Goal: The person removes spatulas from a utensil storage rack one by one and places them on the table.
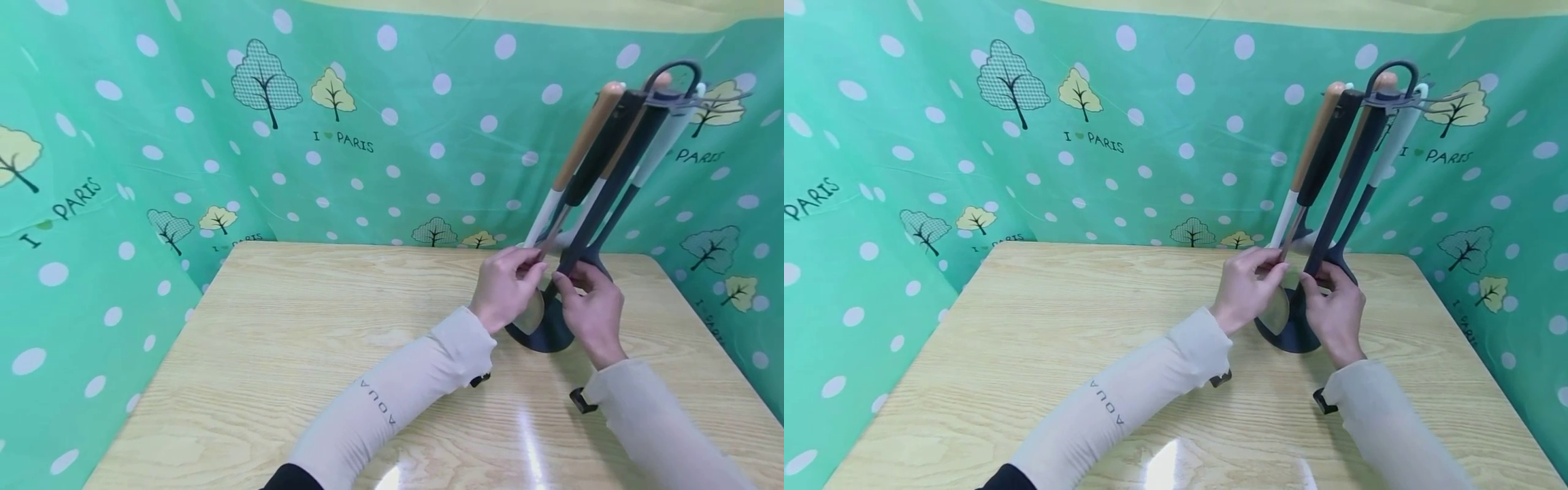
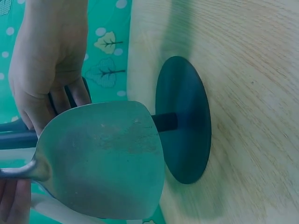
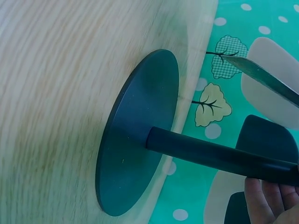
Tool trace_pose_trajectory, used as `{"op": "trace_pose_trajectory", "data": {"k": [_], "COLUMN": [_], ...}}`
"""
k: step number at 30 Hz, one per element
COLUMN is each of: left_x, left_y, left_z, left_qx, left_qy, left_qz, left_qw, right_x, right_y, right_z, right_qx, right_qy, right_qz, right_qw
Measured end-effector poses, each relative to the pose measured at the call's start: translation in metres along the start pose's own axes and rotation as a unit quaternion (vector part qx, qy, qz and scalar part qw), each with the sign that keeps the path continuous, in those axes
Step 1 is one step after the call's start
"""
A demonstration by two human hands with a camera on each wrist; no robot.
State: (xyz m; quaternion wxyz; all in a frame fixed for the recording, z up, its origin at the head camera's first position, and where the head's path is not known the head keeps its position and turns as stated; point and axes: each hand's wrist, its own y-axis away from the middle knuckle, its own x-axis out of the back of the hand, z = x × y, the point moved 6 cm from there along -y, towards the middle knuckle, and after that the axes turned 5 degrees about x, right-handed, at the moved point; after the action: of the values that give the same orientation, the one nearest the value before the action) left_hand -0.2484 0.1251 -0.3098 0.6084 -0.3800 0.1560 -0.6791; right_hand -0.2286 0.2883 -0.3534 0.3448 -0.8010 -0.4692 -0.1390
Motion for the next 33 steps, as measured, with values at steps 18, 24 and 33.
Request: {"op": "trace_pose_trajectory", "data": {"k": [18, 24, 33], "left_x": [0.01, 0.012, 0.016], "left_y": [0.005, 0.006, 0.008], "left_z": [0.0, 0.0, -0.001], "left_qx": [-0.012, -0.008, -0.01], "left_qy": [-0.003, -0.012, -0.004], "left_qz": [0.012, 0.008, 0.016], "left_qw": [0.9999, 0.9999, 0.9998], "right_x": [-0.006, -0.007, -0.009], "right_y": [0.006, 0.008, 0.011], "right_z": [-0.008, -0.009, -0.012], "right_qx": [0.014, 0.012, 0.024], "right_qy": [-0.006, -0.009, -0.004], "right_qz": [0.013, 0.01, 0.019], "right_qw": [0.9998, 0.9998, 0.9995]}}
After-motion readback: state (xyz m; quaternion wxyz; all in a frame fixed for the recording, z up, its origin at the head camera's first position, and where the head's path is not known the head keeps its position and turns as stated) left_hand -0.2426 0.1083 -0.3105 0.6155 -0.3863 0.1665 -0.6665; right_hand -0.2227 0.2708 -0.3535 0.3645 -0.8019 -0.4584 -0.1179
